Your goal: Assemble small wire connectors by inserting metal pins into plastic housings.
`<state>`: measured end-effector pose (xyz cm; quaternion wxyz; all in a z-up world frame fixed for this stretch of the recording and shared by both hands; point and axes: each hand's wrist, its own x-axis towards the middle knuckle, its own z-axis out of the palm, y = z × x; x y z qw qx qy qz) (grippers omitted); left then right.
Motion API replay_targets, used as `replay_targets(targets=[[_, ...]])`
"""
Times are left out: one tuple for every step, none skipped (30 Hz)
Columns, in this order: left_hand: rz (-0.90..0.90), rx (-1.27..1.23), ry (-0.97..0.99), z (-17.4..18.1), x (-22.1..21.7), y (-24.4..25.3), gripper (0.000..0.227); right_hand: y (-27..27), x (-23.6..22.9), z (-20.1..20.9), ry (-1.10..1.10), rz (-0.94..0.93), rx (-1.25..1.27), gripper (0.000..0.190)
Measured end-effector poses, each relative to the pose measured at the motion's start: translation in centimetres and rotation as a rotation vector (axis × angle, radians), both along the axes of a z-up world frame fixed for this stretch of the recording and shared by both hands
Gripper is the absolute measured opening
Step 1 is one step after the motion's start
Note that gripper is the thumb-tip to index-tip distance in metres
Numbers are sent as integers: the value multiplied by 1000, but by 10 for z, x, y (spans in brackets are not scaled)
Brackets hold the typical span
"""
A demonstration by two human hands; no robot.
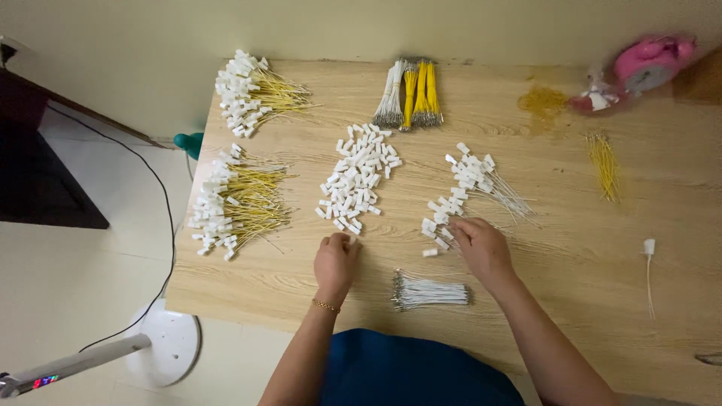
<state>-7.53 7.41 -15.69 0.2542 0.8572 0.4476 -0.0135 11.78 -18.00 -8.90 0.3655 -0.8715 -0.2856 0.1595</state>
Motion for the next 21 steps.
replay_targets(targets=[[1, 0, -6, 1, 1, 1, 38, 2, -2, 15, -6, 1, 0, 19], [-13, -8, 29, 1, 3, 1, 32, 5, -5, 30, 46, -26, 9, 22], [-28, -15, 65, 2, 4, 3, 27, 7, -7, 45, 99, -55, 19, 26], [-28, -14, 60, 11, 7, 0, 27, 11, -9, 61, 94, -56, 21, 26], [19, -191, -52, 20, 10, -3, 28, 14, -11, 76, 148, -77, 44, 30], [65, -368, -164, 29, 13, -5, 29, 18, -13, 91, 202, -97, 67, 36], [61, -368, -166, 52, 22, -13, 29, 19, -15, 92, 199, -100, 68, 36], [185, -652, -385, 76, 30, -21, 28, 20, -17, 93, 242, -96, 130, 26], [309, -937, -607, 99, 39, -29, 29, 21, -18, 94, 282, -91, 191, 18], [304, -938, -610, 111, 45, -33, 29, 23, -23, 101, 277, -93, 192, 18], [318, -1091, -719, 123, 51, -36, 28, 25, -26, 108, 230, -74, 261, 15], [330, -1244, -828, 135, 57, -39, 27, 28, -30, 115, 182, -56, 329, 12], [324, -1244, -833, 141, 59, -41, 27, 30, -31, 127, 175, -56, 332, 12], [322, -1312, -845, 146, 61, -43, 26, 31, -33, 140, 164, -56, 363, 11], [318, -1380, -854, 151, 64, -46, 26, 33, -34, 152, 154, -58, 395, 10], [311, -1381, -857, 154, 65, -48, 26, 33, -33, 156, 148, -60, 397, 10], [298, -1396, -879, 157, 66, -50, 27, 32, -33, 161, 113, -55, 408, 9], [285, -1410, -901, 160, 67, -53, 28, 31, -33, 165, 78, -51, 419, 8], [281, -1413, -899, 161, 66, -54, 28, 29, -33, 170, 75, -54, 418, 8], [257, -1427, -916, 162, 66, -54, 28, 28, -32, 175, 53, -25, 397, 9], [234, -1440, -933, 163, 64, -55, 28, 28, -32, 179, 32, 5, 377, 9]])
